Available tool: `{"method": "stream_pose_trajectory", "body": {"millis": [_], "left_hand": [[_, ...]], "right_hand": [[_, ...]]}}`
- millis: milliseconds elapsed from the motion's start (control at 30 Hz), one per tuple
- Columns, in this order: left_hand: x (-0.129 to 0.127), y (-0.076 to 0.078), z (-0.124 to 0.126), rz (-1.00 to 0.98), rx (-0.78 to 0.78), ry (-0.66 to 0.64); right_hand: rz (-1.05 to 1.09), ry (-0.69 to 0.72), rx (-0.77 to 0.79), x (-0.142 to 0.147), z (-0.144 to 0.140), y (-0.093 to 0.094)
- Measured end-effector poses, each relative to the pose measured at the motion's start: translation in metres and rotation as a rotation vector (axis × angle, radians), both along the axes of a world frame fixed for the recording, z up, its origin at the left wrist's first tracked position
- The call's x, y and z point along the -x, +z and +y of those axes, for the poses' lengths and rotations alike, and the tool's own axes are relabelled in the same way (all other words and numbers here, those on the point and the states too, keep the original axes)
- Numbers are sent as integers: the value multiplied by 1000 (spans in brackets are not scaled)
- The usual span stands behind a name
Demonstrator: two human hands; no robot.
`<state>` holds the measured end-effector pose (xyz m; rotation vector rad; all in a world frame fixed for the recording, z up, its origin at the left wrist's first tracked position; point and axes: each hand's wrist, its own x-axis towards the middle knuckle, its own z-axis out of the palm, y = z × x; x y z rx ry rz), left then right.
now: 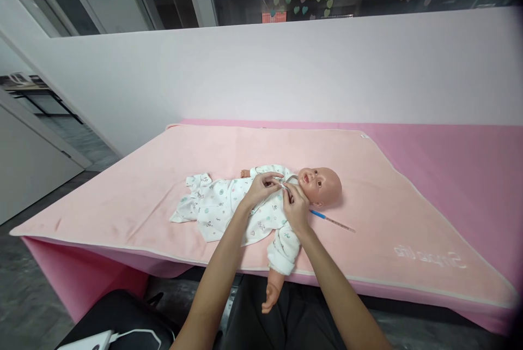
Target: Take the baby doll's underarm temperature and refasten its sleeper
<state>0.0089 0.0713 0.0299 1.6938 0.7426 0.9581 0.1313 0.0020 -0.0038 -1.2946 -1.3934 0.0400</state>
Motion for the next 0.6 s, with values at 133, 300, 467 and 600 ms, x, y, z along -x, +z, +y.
{"method": "stream_pose_trajectory", "body": {"millis": [133,300,467,600], "left_hand": [[-2,-2,-2,-8,-58,71],[-4,-3,-3,5,-78,105],[-4,-5,-2,31,-103,115],[-3,-5,-2,49,-128,79]], "right_hand": [[25,26,-75,0,-2,-1],[40,-12,-122,3,-1,-7],[83,-28,-130,4,1,-10],[117,-22,-115,4,0,-11]]}}
